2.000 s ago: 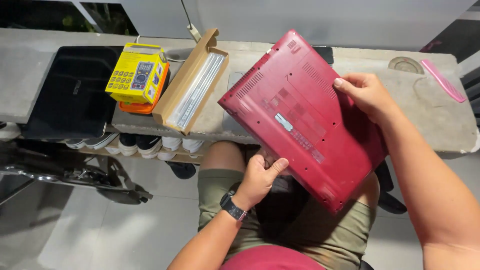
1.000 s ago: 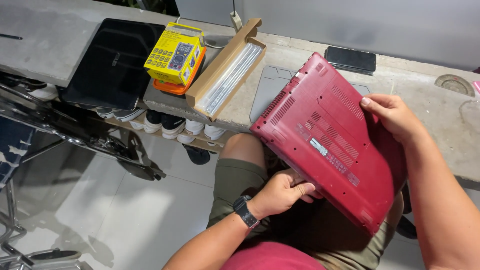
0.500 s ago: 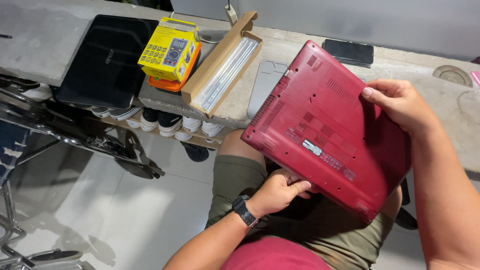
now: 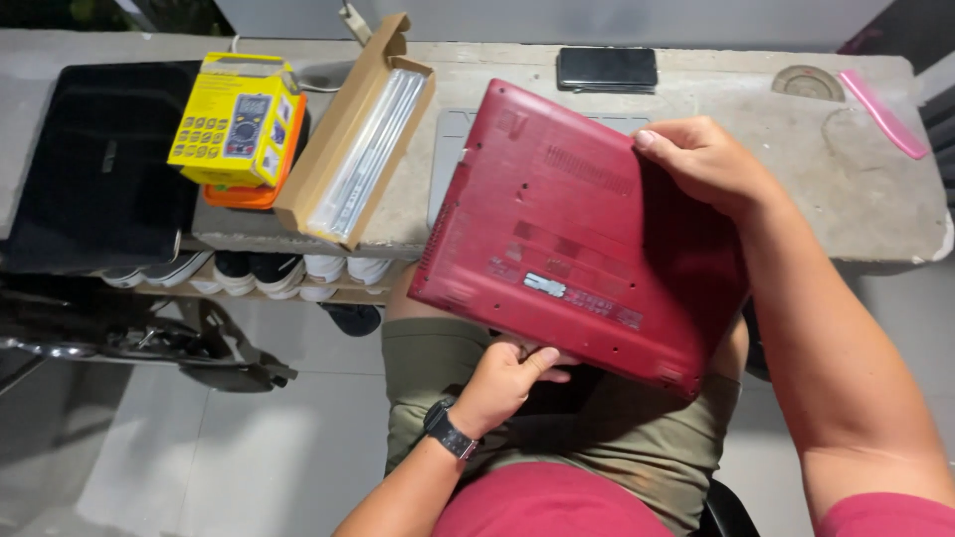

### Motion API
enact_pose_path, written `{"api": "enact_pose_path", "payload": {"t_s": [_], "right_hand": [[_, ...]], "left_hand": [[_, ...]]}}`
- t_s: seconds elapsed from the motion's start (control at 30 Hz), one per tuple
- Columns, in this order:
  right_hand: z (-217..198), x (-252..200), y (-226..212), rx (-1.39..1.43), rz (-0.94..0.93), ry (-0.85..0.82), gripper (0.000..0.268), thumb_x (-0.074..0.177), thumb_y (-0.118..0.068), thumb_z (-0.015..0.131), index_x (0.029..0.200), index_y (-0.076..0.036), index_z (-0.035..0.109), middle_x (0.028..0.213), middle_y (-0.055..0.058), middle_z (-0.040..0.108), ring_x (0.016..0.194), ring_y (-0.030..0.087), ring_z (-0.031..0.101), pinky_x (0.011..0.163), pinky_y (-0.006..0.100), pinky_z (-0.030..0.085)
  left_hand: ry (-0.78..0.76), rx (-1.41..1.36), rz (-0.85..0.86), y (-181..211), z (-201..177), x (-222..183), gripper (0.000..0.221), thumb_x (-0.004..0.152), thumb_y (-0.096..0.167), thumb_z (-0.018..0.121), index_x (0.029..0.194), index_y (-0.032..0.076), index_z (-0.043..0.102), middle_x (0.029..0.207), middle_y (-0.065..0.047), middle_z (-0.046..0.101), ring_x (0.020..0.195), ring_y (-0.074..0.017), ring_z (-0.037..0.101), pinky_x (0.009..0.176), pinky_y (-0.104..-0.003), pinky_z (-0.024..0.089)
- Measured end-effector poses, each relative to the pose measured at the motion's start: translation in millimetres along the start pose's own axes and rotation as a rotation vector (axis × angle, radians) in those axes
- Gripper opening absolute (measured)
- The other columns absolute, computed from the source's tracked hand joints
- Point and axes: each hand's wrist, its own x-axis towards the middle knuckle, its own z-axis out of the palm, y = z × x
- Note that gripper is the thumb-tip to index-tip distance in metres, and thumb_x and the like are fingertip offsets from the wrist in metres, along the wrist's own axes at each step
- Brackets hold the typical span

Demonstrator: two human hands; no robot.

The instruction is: Unboxing a replacement electronic component and preparing a laptop for repair at a workbench.

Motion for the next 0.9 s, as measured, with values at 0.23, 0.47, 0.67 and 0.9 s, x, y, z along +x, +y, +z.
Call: {"api": "enact_pose_path", "payload": {"t_s": [0.23, 0.47, 0.67, 0.9], "right_hand": [[0.9, -7.2, -33.1, -0.114, 0.005, -0.022, 0.034, 0.123, -0.026, 0.056, 0.134, -0.012, 0.084, 0.116, 0.006, 0.084, 0.108, 0.015, 0.069, 0.102, 0.039, 0.054], [-6.4, -14.5, -56.8, -0.145, 0.032, -0.141, 0.037, 0.118, -0.014, 0.050, 0.138, -0.013, 0.081, 0.132, 0.000, 0.085, 0.119, 0.012, 0.073, 0.104, 0.029, 0.054], [-23.1, -10.8, -45.6, -0.080, 0.007, -0.254, 0.043, 0.115, -0.023, 0.054, 0.150, -0.014, 0.078, 0.149, 0.000, 0.081, 0.135, 0.012, 0.070, 0.118, 0.031, 0.050], [-26.0, -21.4, -63.6, 0.195, 0.198, -0.226, 0.063, 0.111, -0.053, 0.052, 0.149, -0.013, 0.081, 0.129, 0.011, 0.086, 0.107, 0.016, 0.076, 0.093, 0.029, 0.058]], "left_hand": [[0.045, 0.003, -0.053, 10.7, 0.9, -2.4, 0.034, 0.113, 0.013, 0.074, 0.142, -0.005, 0.073, 0.130, -0.018, 0.083, 0.117, -0.0306, 0.083, 0.100, -0.051, 0.076], [0.132, 0.010, -0.073, 20.0, 3.0, -7.0, 0.076, 0.109, 0.017, 0.079, 0.056, 0.020, 0.024, 0.062, 0.006, 0.013, 0.053, -0.0088, 0.022, 0.091, -0.051, 0.081], [0.162, 0.006, -0.089, 10.5, -2.8, -4.0, 0.077, 0.109, 0.017, 0.078, 0.056, 0.019, 0.023, 0.061, 0.005, 0.013, 0.055, -0.0111, 0.016, 0.091, -0.055, 0.081], [0.152, 0.003, -0.117, 17.7, 1.4, -6.6, 0.075, 0.108, 0.016, 0.078, 0.056, 0.018, 0.024, 0.061, 0.005, 0.013, 0.055, -0.0102, 0.019, 0.098, -0.057, 0.080]]}}
